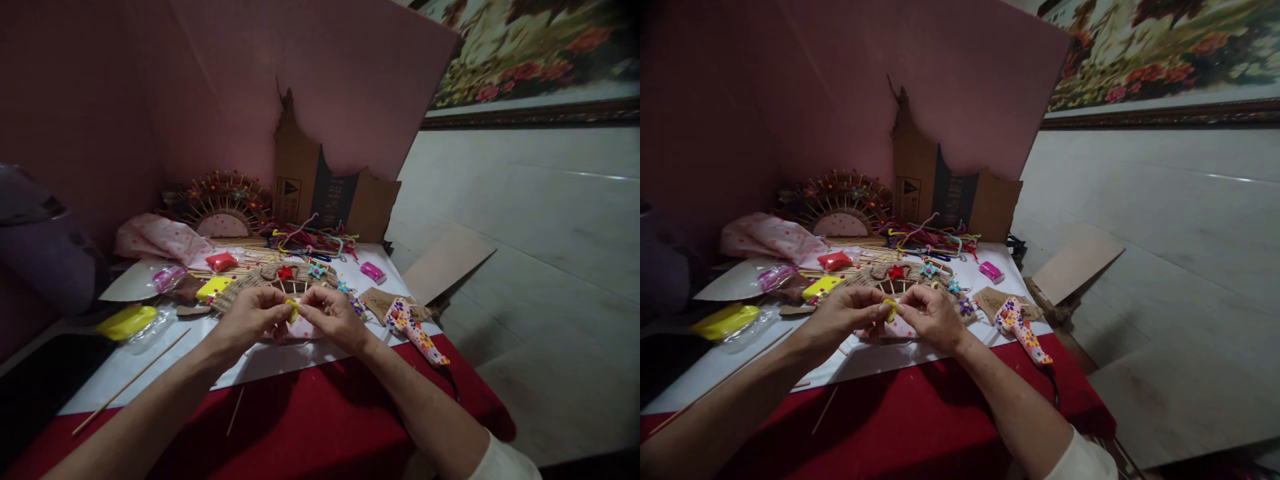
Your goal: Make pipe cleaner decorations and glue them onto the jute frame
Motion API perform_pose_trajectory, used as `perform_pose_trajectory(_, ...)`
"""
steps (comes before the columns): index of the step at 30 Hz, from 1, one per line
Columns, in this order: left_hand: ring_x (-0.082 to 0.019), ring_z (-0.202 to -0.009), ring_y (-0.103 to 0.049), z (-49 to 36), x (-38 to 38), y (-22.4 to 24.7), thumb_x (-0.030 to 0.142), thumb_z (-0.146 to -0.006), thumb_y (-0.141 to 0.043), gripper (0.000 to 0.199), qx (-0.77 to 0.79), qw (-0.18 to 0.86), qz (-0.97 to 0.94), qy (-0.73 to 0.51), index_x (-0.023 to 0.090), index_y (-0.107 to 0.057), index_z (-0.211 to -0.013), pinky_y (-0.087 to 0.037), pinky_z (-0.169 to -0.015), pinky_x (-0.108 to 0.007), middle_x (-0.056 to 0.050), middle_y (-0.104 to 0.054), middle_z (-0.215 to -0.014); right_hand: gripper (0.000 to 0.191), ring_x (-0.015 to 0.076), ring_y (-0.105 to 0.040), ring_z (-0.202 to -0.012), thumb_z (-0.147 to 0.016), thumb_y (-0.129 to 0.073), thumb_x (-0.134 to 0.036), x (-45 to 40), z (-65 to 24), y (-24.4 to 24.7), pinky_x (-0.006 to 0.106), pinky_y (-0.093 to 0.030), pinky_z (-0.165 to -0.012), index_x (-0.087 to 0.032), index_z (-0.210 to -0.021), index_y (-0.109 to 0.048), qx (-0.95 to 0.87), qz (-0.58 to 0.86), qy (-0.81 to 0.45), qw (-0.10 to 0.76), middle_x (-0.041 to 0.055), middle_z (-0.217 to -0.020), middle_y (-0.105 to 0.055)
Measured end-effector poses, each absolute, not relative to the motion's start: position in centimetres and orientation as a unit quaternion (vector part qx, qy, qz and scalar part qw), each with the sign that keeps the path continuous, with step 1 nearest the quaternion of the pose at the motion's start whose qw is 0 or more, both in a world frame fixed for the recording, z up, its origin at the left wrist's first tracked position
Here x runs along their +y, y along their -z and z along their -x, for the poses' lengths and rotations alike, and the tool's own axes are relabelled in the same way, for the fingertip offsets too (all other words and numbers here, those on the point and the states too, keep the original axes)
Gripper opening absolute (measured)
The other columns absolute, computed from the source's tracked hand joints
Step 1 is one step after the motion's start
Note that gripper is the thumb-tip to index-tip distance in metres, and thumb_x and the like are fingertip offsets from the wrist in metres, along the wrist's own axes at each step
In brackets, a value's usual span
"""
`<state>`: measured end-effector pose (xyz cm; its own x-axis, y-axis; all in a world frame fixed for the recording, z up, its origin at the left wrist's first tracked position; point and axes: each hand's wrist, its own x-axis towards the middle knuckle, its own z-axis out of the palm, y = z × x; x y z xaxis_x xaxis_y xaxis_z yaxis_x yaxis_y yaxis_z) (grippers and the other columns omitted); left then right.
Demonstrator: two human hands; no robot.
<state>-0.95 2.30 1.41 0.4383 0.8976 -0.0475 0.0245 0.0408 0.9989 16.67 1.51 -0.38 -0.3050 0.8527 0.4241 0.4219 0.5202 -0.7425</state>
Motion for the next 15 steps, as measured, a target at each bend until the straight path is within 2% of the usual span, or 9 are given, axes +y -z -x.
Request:
perform_pose_trajectory(3,-0.01,-0.043,-0.052,0.96,2.3,-1.51,0.037,-0.068,-0.068,0.026,0.391,0.6,-0.612,-0.335,0.012,-0.061,-0.064,-0.035,-0.044,-0.02,-0.002,-0.06,-0.049,0.016,0.0126,-0.05,-0.066,-0.083,-0.055,-0.027,1.49,-16.77,0.25,0.025,-0.038,-0.06,-0.017,-0.071,-0.057,-0.788,0.41,-0.199,0.413,0.0009,-0.069,-0.057)
perform_pose_trajectory(11,-0.011,-0.044,-0.055,1.16,2.47,-1.74,0.034,-0.069,-0.068,0.024,0.392,0.61,-0.629,-0.282,0.012,-0.064,-0.061,-0.033,-0.044,-0.019,-0.002,-0.061,-0.049,0.014,0.0157,-0.048,-0.07,-0.084,-0.053,-0.02,1.68,-16.85,0.63,0.029,-0.038,-0.066,-0.018,-0.071,-0.054,-0.843,0.351,-0.077,0.401,0.002,-0.068,-0.054)
perform_pose_trajectory(15,-0.011,-0.045,-0.056,1.27,2.9,-1.06,0.029,-0.068,-0.07,0.02,0.395,0.656,-0.574,-0.29,0.011,-0.064,-0.063,-0.038,-0.044,-0.02,-0.004,-0.063,-0.054,0.009,0.0188,-0.05,-0.079,-0.085,-0.051,-0.02,1.55,-16.72,0.62,0.032,-0.04,-0.072,-0.018,-0.079,-0.056,-0.847,0.33,-0.023,0.416,0.0051,-0.075,-0.058)
